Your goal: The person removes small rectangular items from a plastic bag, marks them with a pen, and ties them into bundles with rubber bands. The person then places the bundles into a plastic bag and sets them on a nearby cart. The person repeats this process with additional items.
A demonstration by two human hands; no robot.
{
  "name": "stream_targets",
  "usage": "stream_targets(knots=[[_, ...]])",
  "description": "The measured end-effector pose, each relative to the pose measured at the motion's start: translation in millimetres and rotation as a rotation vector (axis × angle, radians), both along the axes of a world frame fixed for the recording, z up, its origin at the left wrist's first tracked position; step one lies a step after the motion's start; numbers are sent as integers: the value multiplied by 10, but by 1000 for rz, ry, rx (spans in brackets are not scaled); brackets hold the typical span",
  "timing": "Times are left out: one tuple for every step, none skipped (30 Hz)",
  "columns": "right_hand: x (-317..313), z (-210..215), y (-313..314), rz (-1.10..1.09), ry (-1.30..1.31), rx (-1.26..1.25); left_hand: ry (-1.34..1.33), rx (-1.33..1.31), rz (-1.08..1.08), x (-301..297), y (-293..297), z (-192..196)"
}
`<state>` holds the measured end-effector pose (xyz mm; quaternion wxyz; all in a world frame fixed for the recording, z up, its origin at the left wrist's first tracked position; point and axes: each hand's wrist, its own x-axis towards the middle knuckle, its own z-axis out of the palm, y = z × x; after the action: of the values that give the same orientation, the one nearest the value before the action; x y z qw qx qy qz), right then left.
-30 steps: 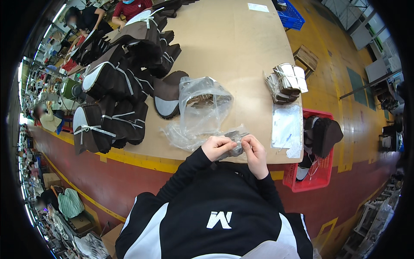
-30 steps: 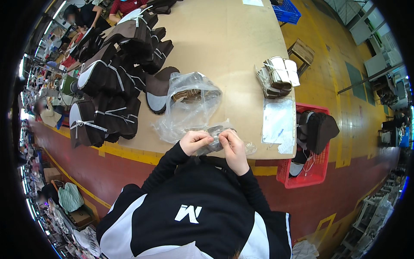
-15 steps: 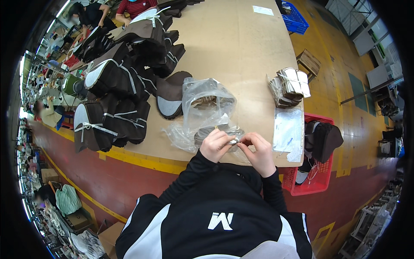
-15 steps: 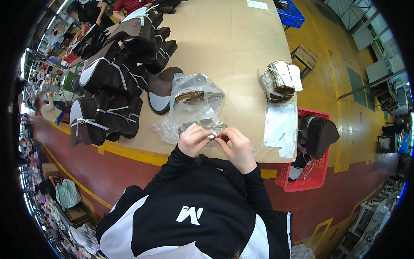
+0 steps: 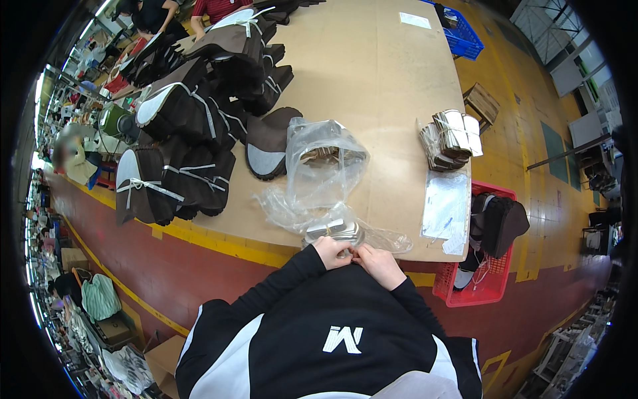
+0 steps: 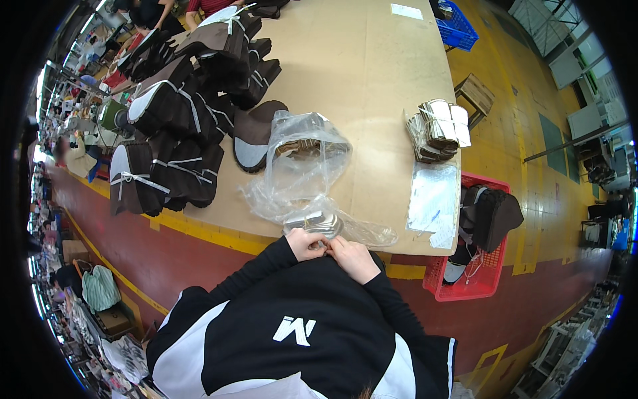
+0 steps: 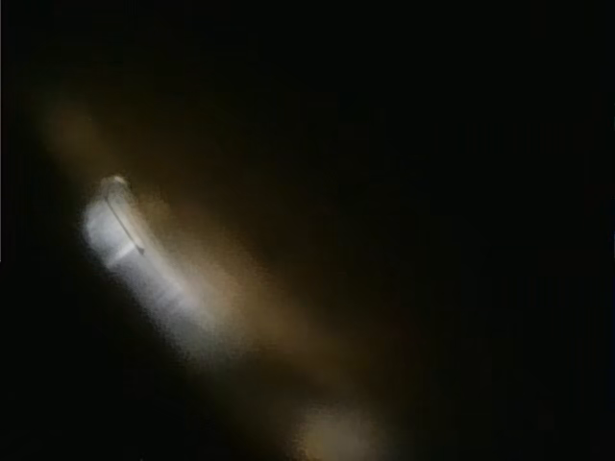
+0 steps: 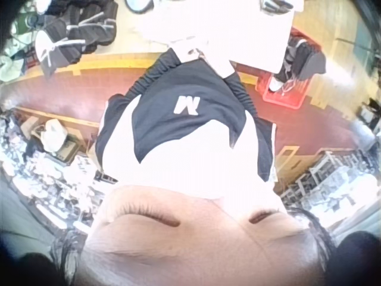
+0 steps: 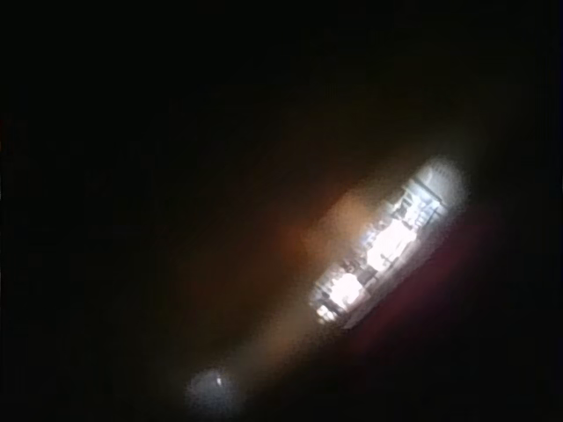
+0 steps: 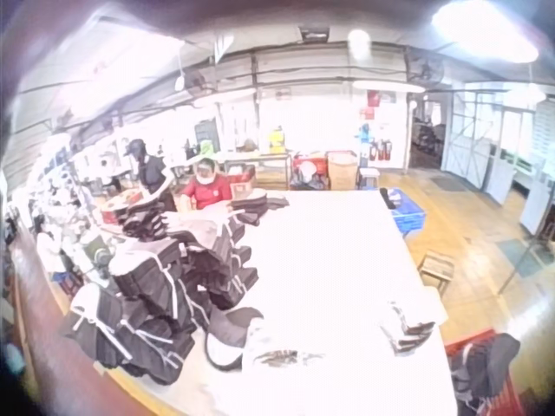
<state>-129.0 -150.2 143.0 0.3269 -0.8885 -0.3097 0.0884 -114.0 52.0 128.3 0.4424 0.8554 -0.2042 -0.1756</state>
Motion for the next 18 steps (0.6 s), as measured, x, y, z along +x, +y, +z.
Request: stream_targets(knots=[[1,8,-2,31,-13,-26,-24,1,-35,-21,17,-16],[15,18,-5,63,-25,-52,-37,36,-60,-23,20,-33],[22,25,-10,98,-40,-78,-50,72,-83,-2,15,-22],[18,19,-17,111,-44,-97,-64,107,-105,0,5,-17],[15,5,-24,123,-48,-115,-22,105,-88,-22,-18,-29],[31,2,-21,135,-58,-133,15,105,-72,-27,-41,-51],[41,9,-15,138,-52,-146,52,103,-56,-35,-49,-76],[46,22,-10,140,-46,-160,96,102,10,-47,-42,-101],[37,31,-13,137,-36,-176,143,99,71,-68,-41,-144],[24,47,-6,104,-2,-113,189,97,135,-89,-34,-199],[5,69,11,70,31,-51,343,43,230,-108,30,-332],[-7,87,27,34,66,12,361,-22,240,-132,64,-354],[-13,115,51,-37,82,93,378,-86,250,-158,92,-371],[-19,148,79,-108,99,174,396,-150,259,-181,104,-390],[-44,166,88,-179,120,253,466,-282,270,-211,76,-362],[-46,170,87,-153,132,247,485,-285,285,-220,58,-333],[-33,174,90,-127,143,241,504,-287,300,-226,46,-296],[-15,176,97,-104,148,238,518,-287,310,-203,43,-214]])
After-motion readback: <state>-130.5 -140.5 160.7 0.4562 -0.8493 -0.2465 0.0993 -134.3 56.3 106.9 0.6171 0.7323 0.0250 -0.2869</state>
